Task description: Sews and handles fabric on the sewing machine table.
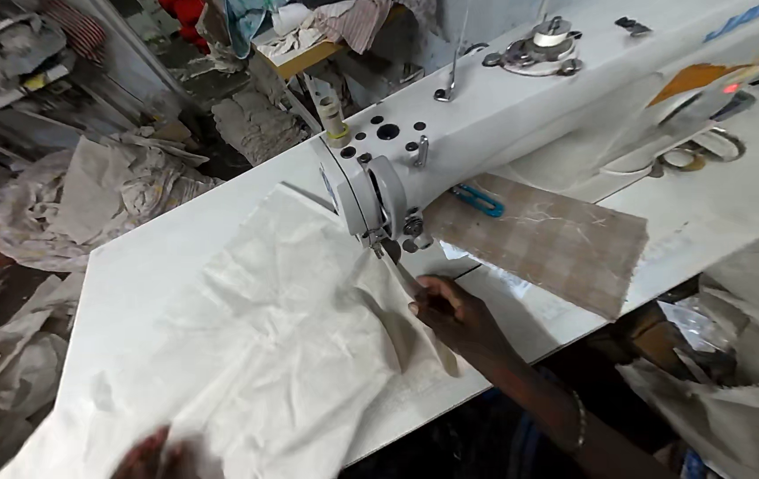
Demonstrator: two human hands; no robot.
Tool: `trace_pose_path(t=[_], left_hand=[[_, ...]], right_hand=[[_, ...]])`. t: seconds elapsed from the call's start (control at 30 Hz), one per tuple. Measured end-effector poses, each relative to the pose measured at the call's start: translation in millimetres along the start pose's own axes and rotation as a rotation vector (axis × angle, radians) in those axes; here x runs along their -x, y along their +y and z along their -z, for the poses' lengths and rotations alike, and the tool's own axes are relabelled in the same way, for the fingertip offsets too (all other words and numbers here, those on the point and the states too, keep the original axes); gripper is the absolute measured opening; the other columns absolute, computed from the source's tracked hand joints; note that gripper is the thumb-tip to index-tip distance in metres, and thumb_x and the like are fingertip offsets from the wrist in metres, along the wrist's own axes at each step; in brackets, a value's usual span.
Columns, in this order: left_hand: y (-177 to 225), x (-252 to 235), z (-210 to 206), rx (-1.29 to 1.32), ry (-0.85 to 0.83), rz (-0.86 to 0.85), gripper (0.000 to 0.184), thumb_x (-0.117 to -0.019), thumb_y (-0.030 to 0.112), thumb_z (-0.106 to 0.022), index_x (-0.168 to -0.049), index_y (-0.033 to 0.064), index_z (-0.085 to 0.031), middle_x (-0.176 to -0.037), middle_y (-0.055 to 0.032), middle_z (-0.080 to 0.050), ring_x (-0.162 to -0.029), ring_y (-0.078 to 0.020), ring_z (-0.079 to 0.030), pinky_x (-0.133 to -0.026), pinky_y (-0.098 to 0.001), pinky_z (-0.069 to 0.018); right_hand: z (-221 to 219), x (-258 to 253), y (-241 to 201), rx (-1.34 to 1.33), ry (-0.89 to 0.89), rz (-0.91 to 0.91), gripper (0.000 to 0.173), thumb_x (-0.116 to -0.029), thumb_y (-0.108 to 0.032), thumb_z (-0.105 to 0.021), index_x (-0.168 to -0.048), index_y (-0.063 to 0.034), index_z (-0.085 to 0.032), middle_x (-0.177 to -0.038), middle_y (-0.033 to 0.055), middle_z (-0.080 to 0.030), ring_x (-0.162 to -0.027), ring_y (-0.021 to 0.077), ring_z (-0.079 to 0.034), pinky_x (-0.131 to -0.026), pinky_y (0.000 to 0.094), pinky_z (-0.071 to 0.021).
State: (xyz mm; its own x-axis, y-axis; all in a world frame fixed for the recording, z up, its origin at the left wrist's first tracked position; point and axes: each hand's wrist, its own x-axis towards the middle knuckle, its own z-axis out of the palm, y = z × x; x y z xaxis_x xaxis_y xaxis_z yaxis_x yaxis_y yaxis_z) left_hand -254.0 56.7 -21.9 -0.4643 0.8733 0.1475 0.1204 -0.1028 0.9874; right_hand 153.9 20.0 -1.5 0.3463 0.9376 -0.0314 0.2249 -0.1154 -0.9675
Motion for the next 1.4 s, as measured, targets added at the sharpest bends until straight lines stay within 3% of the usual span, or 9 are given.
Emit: trace_pose_path(t=[0.13, 0.23, 0.33, 0.47, 0.6, 0.77, 1.03, 1.27, 1.4], left_hand=[[-3.6, -138.3, -33.7, -0.009, -0.143, 0.156, 0.029, -0.1098, 0.018, -0.033, -0.124, -0.0019, -0.049, -0.100, -0.0007, -0.069, -0.087, -0.0056, -0.069, -0.076, -0.0230, -0.0585], [10.4, -188.2, -95.9, -0.478, -0.345, 0.092, 0.037, -0.1100, 0.012, -0.039, -0.138, -0.0107, -0.044, -0.129, -0.0181, -0.054, -0.108, -0.0163, -0.056, -0.097, -0.0320, -0.0456], [42.8, -141.1, -175.6, -0.875, -0.599, -0.169, 0.036, -0.1066, 0.010, -0.050, -0.132, -0.0149, -0.055, -0.137, -0.0404, -0.051, -0.128, -0.0552, -0.050, -0.108, -0.0654, -0.0377], [67.9, 11.5, -244.8, -0.673, -1.056, -0.331, 0.036, -0.1097, 0.020, -0.044, -0.126, -0.0061, -0.064, -0.103, -0.0196, -0.070, -0.095, -0.0280, -0.068, -0.089, -0.0432, -0.0547], [92.3, 126.3, -240.7, -0.851, -1.317, -0.168, 0.063, -0.1021, 0.035, -0.046, -0.146, -0.0101, -0.047, -0.167, -0.0260, -0.018, -0.158, -0.0404, -0.001, -0.122, -0.0622, 0.0095], [51.3, 175.3, -210.4, -0.464, -0.936, -0.520, 0.036, -0.0840, 0.011, -0.052, -0.095, -0.0183, -0.069, -0.140, -0.0388, -0.053, -0.138, -0.0543, -0.045, -0.118, -0.0612, -0.0264], [53.9, 182.2, -208.9, -0.464, -0.940, -0.403, 0.057, -0.0862, 0.012, -0.049, -0.133, -0.0203, -0.054, -0.149, -0.0407, -0.041, -0.146, -0.0552, -0.032, -0.117, -0.0722, -0.0026], [42.9, 162.6, -201.1, -0.408, -0.949, -0.552, 0.033, -0.0820, 0.014, -0.049, -0.054, 0.0010, -0.060, -0.114, -0.0221, -0.074, -0.129, -0.0415, -0.060, -0.115, -0.0505, -0.0366], [49.0, 135.9, -207.9, -0.330, -1.040, -0.460, 0.030, -0.0841, 0.010, -0.050, -0.070, -0.0061, -0.071, -0.119, -0.0257, -0.071, -0.131, -0.0456, -0.057, -0.118, -0.0546, -0.0314]], right_hand=[[-1.7, 16.5, -28.1, -0.298, -0.200, -0.306, 0.099, -0.0779, -0.021, -0.086, -0.158, -0.0091, -0.029, -0.138, 0.0122, -0.058, -0.109, 0.0178, -0.067, -0.088, 0.0345, -0.0588], [-14.4, 30.7, -45.9, -0.412, -0.254, -0.478, 0.060, -0.0880, -0.003, -0.074, -0.141, -0.0075, -0.048, -0.113, 0.0083, -0.066, -0.086, 0.0132, -0.069, -0.061, 0.0265, -0.0558], [-7.9, 40.1, -48.4, -0.550, -0.284, -0.566, 0.010, -0.0966, -0.006, -0.064, -0.106, -0.0065, -0.062, -0.082, 0.0015, -0.071, -0.059, 0.0063, -0.065, -0.048, 0.0201, -0.0513], [12.4, 49.1, -40.0, -0.345, -0.418, -0.564, 0.012, -0.1066, -0.015, -0.051, -0.110, -0.0071, -0.060, -0.077, -0.0014, -0.068, -0.050, 0.0034, -0.058, -0.044, 0.0183, -0.0459], [23.9, 54.0, -54.4, 0.468, -0.643, -0.434, 0.032, -0.1114, -0.018, -0.040, -0.116, 0.0072, -0.060, -0.084, 0.0175, -0.066, -0.071, 0.0281, -0.065, -0.072, 0.0424, -0.0532], [59.5, 46.6, -70.0, 0.698, -0.672, -0.097, 0.025, -0.1043, -0.010, -0.053, -0.112, 0.0053, -0.072, -0.100, 0.0279, -0.071, -0.097, 0.0473, -0.068, -0.088, 0.0642, -0.0499], [-22.5, -37.8, -5.6, 0.572, 0.081, 0.427, 0.020, -0.0852, 0.005, -0.069, -0.104, 0.0112, -0.073, -0.091, 0.0227, -0.066, -0.072, 0.0311, -0.068, -0.066, 0.0402, -0.0587], [-24.2, -7.2, 3.1, 0.511, 0.151, 0.414, 0.020, -0.0777, 0.008, -0.070, -0.096, 0.0085, -0.076, -0.082, 0.0190, -0.067, -0.063, 0.0269, -0.065, -0.060, 0.0372, -0.0575], [-23.0, -13.4, 2.1, 0.513, 0.119, 0.400, 0.016, -0.0786, 0.006, -0.073, -0.094, 0.0087, -0.076, -0.081, 0.0181, -0.065, -0.061, 0.0249, -0.063, -0.059, 0.0359, -0.0556]])
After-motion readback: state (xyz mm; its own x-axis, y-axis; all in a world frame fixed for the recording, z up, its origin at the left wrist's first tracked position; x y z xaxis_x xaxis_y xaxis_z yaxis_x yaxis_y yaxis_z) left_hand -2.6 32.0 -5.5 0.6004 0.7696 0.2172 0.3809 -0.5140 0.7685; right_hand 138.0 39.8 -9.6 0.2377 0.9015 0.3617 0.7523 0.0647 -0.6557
